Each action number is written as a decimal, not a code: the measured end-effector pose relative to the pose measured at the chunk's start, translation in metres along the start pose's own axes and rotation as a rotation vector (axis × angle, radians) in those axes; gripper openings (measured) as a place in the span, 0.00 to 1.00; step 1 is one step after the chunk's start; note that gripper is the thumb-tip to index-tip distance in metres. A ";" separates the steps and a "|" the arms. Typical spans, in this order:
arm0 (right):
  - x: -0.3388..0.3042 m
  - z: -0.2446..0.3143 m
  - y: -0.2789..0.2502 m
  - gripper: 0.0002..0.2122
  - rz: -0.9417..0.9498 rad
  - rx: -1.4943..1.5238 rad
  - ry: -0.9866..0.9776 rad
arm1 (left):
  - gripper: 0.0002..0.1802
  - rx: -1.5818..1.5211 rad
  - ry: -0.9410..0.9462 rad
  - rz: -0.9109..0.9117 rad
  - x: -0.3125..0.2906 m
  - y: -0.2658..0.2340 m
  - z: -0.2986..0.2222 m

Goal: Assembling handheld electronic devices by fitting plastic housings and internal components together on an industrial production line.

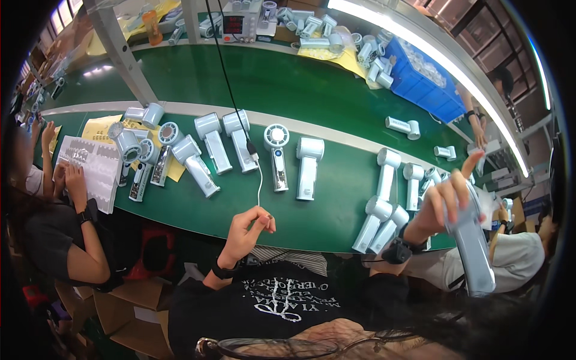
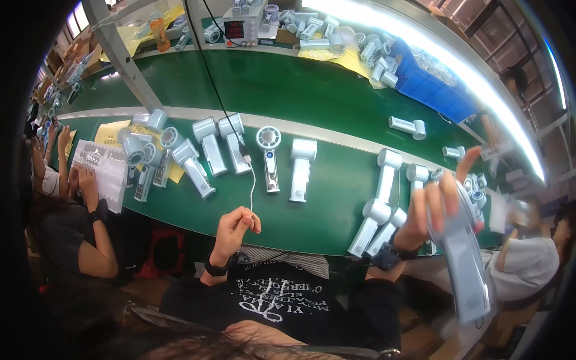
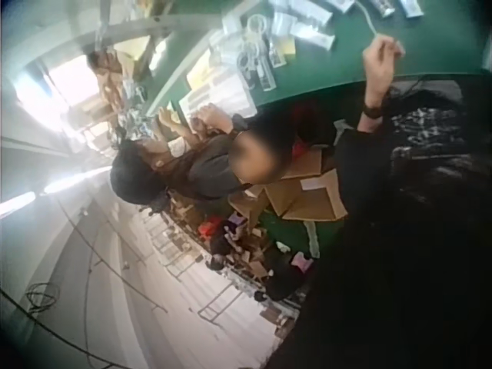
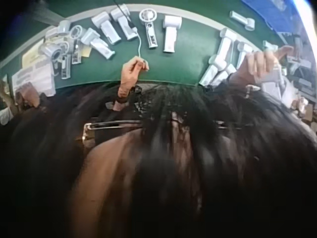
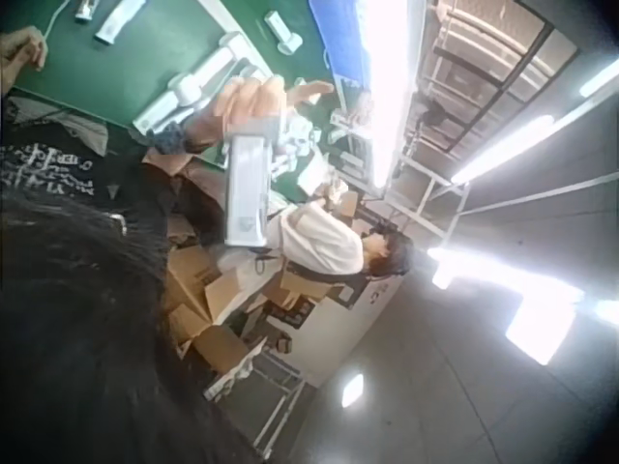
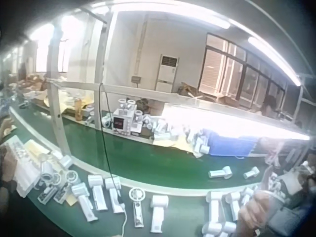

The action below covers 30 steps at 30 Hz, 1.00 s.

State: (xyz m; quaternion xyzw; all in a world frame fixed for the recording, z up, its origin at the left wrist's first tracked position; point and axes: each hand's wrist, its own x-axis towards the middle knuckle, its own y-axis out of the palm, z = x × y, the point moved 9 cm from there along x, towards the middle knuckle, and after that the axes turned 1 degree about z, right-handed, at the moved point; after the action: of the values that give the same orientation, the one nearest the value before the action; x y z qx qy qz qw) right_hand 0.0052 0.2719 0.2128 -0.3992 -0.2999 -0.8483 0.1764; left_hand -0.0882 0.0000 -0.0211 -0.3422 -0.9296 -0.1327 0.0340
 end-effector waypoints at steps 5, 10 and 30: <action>0.019 -0.045 -0.146 0.39 -0.581 -1.553 0.164 | 0.13 0.078 -0.008 -0.041 -0.002 0.003 -0.007; -0.055 -0.101 -0.368 0.38 -1.002 -1.477 0.613 | 0.15 0.133 0.033 0.013 0.000 0.014 -0.016; -0.056 -0.213 -0.093 0.30 1.262 -2.066 0.209 | 0.12 0.228 0.007 0.025 -0.004 0.024 -0.016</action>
State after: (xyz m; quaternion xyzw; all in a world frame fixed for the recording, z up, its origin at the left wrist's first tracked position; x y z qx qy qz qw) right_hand -0.1322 0.2071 0.0276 -0.3571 0.7802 -0.4809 0.1802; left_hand -0.0702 0.0105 -0.0015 -0.3474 -0.9341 -0.0268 0.0775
